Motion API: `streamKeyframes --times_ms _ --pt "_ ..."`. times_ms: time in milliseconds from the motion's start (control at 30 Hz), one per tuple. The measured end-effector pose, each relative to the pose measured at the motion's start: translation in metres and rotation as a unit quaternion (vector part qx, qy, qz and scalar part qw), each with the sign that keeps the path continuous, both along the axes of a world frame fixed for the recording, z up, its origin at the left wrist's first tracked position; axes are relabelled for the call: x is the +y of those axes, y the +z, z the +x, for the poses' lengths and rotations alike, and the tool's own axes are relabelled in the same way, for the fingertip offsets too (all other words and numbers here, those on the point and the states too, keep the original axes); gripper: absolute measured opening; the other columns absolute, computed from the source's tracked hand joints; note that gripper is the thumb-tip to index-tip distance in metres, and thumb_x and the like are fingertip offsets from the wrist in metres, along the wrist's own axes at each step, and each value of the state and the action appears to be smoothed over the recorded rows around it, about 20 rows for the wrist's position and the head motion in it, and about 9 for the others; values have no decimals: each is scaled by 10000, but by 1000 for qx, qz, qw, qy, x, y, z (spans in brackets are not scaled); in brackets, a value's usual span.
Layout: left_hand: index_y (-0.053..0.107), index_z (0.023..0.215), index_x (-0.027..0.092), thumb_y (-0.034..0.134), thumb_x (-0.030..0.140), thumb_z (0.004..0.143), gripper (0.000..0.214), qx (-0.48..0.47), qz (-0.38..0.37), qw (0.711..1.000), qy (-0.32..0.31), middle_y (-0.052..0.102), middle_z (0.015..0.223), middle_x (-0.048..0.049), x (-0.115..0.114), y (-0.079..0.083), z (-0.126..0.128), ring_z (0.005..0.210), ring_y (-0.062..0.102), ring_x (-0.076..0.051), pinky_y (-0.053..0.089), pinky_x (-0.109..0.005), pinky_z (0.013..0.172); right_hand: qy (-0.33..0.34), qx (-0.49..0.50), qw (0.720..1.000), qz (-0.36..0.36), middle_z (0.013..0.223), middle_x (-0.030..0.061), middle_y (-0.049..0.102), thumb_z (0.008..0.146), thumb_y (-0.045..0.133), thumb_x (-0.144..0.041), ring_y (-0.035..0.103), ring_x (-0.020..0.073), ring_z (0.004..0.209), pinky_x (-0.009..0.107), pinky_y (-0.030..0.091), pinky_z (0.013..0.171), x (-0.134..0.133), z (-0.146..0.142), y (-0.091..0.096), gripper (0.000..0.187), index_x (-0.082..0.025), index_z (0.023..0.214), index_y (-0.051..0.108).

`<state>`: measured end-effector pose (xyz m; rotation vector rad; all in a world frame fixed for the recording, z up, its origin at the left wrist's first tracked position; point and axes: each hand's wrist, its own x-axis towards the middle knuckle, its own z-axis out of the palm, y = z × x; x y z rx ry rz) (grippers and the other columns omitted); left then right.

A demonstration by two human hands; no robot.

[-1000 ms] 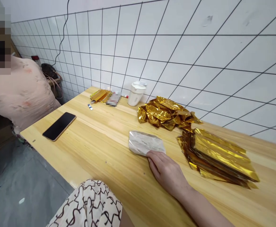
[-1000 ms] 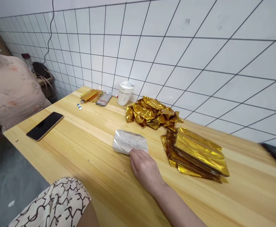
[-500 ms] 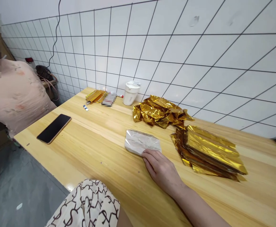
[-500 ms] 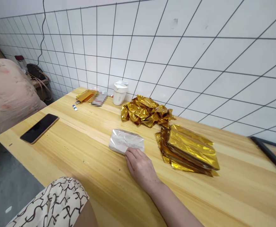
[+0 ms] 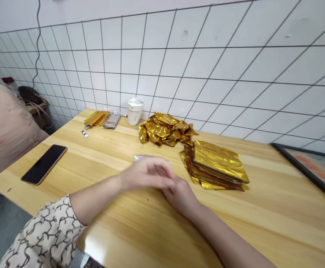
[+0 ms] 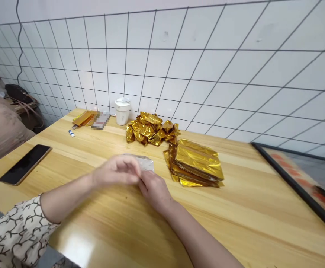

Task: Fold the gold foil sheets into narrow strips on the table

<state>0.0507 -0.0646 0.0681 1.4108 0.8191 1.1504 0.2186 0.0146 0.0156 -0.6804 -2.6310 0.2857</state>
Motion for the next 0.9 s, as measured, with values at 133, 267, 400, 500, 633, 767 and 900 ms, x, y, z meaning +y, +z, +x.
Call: streamKeyframes --times_ms 133,267,400,500,633,767,900 --pt "664 954 164 836 414 584 479 106 9 982 158 660 926 -53 20 -18 -51 868 582 -181 449 -289 775 -4 5 1000 -29 802 62 723 913 395 -203 662 184 728 281 501 668 -1 2 10 278 -212 839 663" --pt "712 945 192 903 287 441 547 196 23 973 121 681 1057 -63 27 -49 -60 1045 567 -240 400 -335 943 -12 3 999 -49 794 66 727 905 399 -215 661 188 722 282 496 666 -3 3 15 280 -210 838 671" --pt "728 737 172 806 403 613 273 141 3 978 154 724 856 -53 32 -64 -51 878 633 -215 456 -320 857 -28 55 994 -91 841 64 729 870 455 -261 664 188 745 297 513 699 3 7 15 224 -212 896 673" --pt "731 749 159 788 479 601 357 47 -47 974 217 732 775 -46 35 -66 -52 747 647 -199 489 -308 751 -54 135 978 -147 879 64 725 802 550 -300 664 202 783 323 528 729 15 13 12 199 -207 938 661" --pt "729 744 155 832 455 515 391 -35 -76 954 288 734 749 -43 36 -63 -59 709 643 -186 480 -276 678 -68 231 929 -283 860 69 711 741 608 -334 658 193 771 327 536 714 30 16 4 255 -188 949 631" --pt "719 702 150 840 447 484 388 -42 -88 947 305 717 683 -29 35 -62 -59 600 590 -141 427 -235 566 -68 260 885 -380 847 66 694 698 646 -369 645 172 759 316 530 730 31 11 -3 283 -180 907 622" --pt "713 692 151 846 454 476 395 -38 -94 951 294 713 667 -32 33 -61 -55 623 606 -154 450 -247 593 -73 248 886 -384 701 4 638 714 620 -377 582 136 625 269 498 623 24 8 -4 237 -185 852 636"
